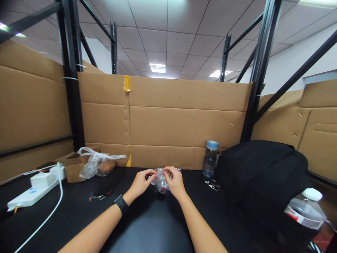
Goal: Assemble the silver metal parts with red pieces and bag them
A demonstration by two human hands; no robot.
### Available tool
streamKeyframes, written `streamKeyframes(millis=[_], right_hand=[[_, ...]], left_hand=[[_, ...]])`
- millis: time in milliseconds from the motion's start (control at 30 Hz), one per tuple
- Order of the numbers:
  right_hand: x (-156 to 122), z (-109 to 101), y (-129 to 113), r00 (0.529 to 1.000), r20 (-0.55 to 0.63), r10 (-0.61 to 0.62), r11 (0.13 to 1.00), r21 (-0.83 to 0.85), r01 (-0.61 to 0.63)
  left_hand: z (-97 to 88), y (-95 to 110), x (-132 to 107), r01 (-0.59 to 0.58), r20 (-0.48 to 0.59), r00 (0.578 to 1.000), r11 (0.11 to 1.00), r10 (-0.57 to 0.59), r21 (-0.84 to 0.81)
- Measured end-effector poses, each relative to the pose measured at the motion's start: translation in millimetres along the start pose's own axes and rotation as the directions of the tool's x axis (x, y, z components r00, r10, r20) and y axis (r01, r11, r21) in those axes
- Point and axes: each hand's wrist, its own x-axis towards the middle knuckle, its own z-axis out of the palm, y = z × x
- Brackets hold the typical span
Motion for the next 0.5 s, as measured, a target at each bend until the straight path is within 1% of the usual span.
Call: streamKeyframes(millis=[67, 167, 233, 333, 400, 433, 500], right_hand=[[1.4, 3.9, -1.0, 0.999, -0.031, 0.021, 1.000, 0.023, -0.020], [1.6, 9.7, 3.8, 0.997, -0.006, 0.076, 0.993, 0.088, -0.075], [0.8, 13.4, 8.4, 0.992, 0.016, 0.128, 0.972, 0.195, -0.128], [-0.5, 18.0, 13.2, 0.982, 0.054, 0.183, 0.917, 0.350, -0.190], [-0.8, 18.8, 15.1, 0.977, 0.084, 0.197, 0.905, 0.368, -0.214], [-0.8, 17.8, 16.3, 0.976, 0.091, 0.199, 0.911, 0.349, -0.219], [-0.8, 12.7, 20.2, 0.978, 0.088, 0.187, 0.947, 0.247, -0.204]], left_hand=[[-0.5, -0.9, 4.8, 0.016, -0.071, 0.997, 0.997, -0.022, -0.081], [-1.7, -5.5, 9.5, 0.034, -0.157, 0.985, 0.974, -0.070, -0.222], [-0.9, -10.0, 10.1, 0.063, -0.150, 0.982, 0.941, -0.119, -0.333], [2.9, -17.7, 8.3, 0.123, -0.055, 0.985, 0.887, -0.164, -0.444], [3.5, -23.2, 7.2, 0.146, -0.022, 0.985, 0.892, -0.172, -0.428], [2.0, -26.4, 7.1, 0.149, -0.035, 0.984, 0.909, -0.176, -0.390], [-5.8, -34.2, 7.4, 0.142, -0.112, 0.978, 0.958, -0.174, -0.247]])
